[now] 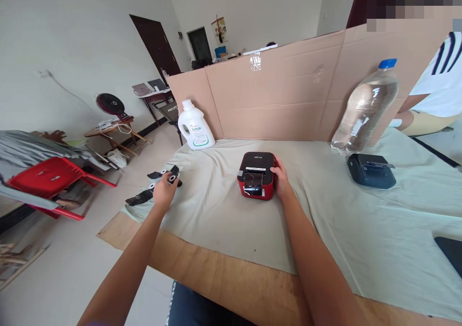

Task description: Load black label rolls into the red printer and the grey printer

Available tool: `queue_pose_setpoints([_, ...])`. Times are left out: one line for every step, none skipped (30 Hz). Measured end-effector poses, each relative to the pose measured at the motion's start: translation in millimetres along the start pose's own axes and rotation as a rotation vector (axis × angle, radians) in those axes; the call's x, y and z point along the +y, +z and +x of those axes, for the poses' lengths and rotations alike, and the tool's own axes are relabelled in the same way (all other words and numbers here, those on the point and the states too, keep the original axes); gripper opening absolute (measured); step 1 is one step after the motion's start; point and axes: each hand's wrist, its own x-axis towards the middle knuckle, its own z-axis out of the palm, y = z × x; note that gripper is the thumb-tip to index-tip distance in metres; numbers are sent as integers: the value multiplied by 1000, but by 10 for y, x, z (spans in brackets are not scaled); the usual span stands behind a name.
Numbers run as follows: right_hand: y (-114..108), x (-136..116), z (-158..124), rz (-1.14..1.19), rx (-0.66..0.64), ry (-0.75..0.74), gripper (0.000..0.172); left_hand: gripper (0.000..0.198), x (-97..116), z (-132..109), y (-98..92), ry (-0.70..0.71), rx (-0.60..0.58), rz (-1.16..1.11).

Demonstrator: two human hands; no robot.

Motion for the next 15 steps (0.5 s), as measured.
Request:
queue_pose_setpoints([1,-1,2,-5,3,-5,52,47,-58,-72,-22,-22,-5,4])
queue_pose_setpoints([6,-2,4,-10,3,-10,51,45,-102,-140,-40,-27,-7,3])
queue_pose_setpoints([13,-3,3,-15,4,-13,50,42,-126,-199,-57,-21,-2,-1])
queue_pose_setpoints([22,-5,-3,-18,8,-14,49,40,-129,-246,-74,-9,14,-8])
queue_pose_setpoints([34,-7,-14,-19,16,-11,49,38,-108,-283,-89,5,44,-17])
queue_pose_setpoints([45,-9,-34,-19,32,-3,48,38,-62,-311,-101,17,88,-32])
queue_pose_setpoints([52,-12,-65,-23,56,13,48,38,11,-334,-108,32,137,-62])
queue_pose_setpoints([53,-17,-106,-30,94,32,47,37,111,-359,-103,59,174,-113])
queue_pose_setpoints([45,-24,-159,-40,137,50,48,35,235,-393,-85,95,183,-190])
queue_pose_setpoints([25,-34,-222,-51,172,66,50,33,381,-441,-50,146,151,-296])
queue_pose_setpoints([-6,-48,-294,-67,186,80,53,31,543,-508,3,211,55,-426])
queue_pose_setpoints([-48,-65,-370,-88,177,90,57,31,716,-593,72,251,-88,-574])
queue_pose_setpoints([-96,-84,-445,-115,140,100,60,33,893,-694,151,273,-243,-726])
queue_pose_setpoints([-143,-105,-516,-153,80,111,64,38,1067,-804,235,304,-400,-858])
queue_pose_setpoints([-182,-125,-576,-205,7,121,67,46,1232,-914,318,318,-539,-967])
